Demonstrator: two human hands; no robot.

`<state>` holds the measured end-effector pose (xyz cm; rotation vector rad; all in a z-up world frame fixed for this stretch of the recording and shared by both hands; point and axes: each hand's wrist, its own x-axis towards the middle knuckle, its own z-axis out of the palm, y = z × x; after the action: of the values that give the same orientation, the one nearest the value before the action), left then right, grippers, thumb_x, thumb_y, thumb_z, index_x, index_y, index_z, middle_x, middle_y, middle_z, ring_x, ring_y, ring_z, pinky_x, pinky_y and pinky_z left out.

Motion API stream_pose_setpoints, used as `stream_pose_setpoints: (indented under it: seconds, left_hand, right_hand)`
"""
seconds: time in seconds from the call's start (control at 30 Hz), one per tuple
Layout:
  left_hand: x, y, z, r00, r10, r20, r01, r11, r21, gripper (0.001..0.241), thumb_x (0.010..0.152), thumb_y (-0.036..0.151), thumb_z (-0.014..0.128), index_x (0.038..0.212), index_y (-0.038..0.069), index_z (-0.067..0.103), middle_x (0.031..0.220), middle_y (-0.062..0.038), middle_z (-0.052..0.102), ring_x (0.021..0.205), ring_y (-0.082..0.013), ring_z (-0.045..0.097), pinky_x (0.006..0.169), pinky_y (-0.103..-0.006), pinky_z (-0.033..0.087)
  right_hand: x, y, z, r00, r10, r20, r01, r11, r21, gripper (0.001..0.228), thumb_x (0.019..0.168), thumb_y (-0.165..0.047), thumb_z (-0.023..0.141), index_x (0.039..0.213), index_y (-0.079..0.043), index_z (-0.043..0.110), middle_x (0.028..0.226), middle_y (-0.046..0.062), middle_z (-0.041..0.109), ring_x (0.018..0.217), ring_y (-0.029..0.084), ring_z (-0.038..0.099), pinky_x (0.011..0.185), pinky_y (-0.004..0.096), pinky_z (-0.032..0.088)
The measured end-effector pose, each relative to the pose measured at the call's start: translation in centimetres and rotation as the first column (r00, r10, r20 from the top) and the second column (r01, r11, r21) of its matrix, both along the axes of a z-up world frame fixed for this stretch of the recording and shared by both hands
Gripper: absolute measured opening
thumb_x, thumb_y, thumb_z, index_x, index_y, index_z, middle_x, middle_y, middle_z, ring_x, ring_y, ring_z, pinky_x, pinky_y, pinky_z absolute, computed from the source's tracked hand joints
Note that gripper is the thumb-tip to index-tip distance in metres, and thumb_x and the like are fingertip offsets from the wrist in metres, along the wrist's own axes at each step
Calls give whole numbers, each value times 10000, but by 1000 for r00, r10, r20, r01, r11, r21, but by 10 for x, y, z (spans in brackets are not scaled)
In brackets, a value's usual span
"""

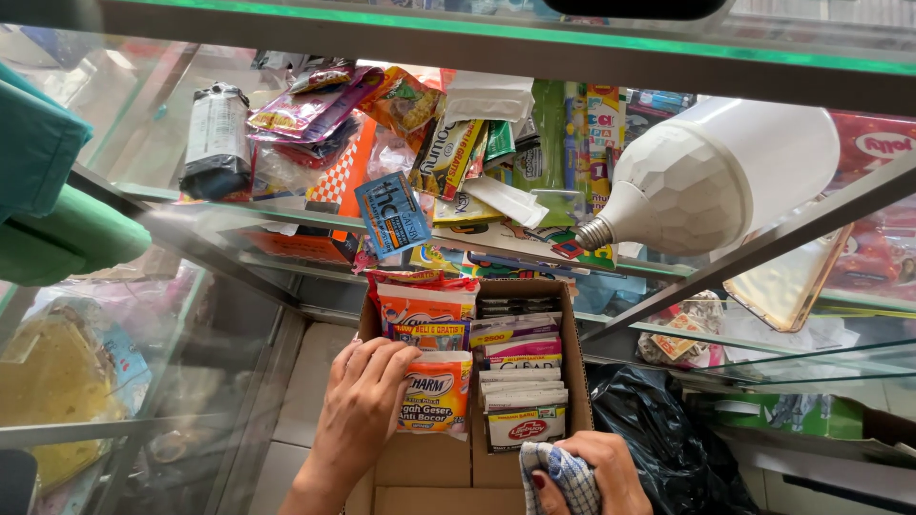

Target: Organizing and wiping various small retail products from a glass display shelf into a cardboard box.

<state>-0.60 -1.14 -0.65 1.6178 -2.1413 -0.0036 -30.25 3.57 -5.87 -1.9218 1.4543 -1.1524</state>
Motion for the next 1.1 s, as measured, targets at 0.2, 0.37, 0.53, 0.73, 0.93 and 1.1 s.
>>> stream_pose_setpoints:
  seconds: [0.2,0.37,0.53,0.73,0.93,1.1]
  left_hand:
    - [-9,-1,6,998,8,-70,-10,1000,-22,464,782,114,732,1219,102,577,1269,-74,593,1233,-282,522,1115,-505,338]
    - [-17,8,-7,988,-106,-113,119,986,115,479,776,185,786,1201,106,580,1215,-79,587,1182,-301,521,1027,-470,368]
    - [-25,5,-15,977,-209,40,196,956,218,538,733,167,788,1227,92,591,1204,-74,586,1181,-283,525,1030,-488,342]
    - [-32,-11,16,944,-313,-103,316,949,14,439,842,203,781,1239,96,628,1186,-48,654,1109,-246,601,1038,-472,389]
    - [-11,-94,57,972,-192,-132,148,946,-287,333,886,131,757,1196,93,642,1163,-69,698,1073,-269,659,996,-440,475]
    - [24,-203,62,944,40,-327,-105,977,-184,274,940,37,709,1204,40,640,1086,-159,702,937,-301,716,811,-424,565]
  right_hand:
    - [-1,-3,2,1000,10,7,-10,1000,-28,369,778,-304,824,1034,-73,693,904,93,695,887,224,722,835,391,577]
    - [0,-3,2,1000,-28,13,28,1000,12,374,768,-309,831,1024,-74,691,902,96,694,884,219,730,827,384,589]
    - [-3,-3,-5,1000,-25,0,25,1000,11,368,775,-312,827,1023,-78,691,892,90,703,894,223,731,837,387,592]
    - [1,-9,9,998,-35,59,36,999,-15,337,775,-280,830,984,-56,688,862,94,704,848,219,730,807,374,593]
    - [4,-10,16,992,-51,112,58,996,-67,319,763,-250,831,954,-41,683,839,105,704,805,223,730,764,357,601]
    - [-1,-9,8,992,-56,110,62,997,-50,314,770,-258,837,962,-55,694,836,96,715,812,219,740,769,361,607]
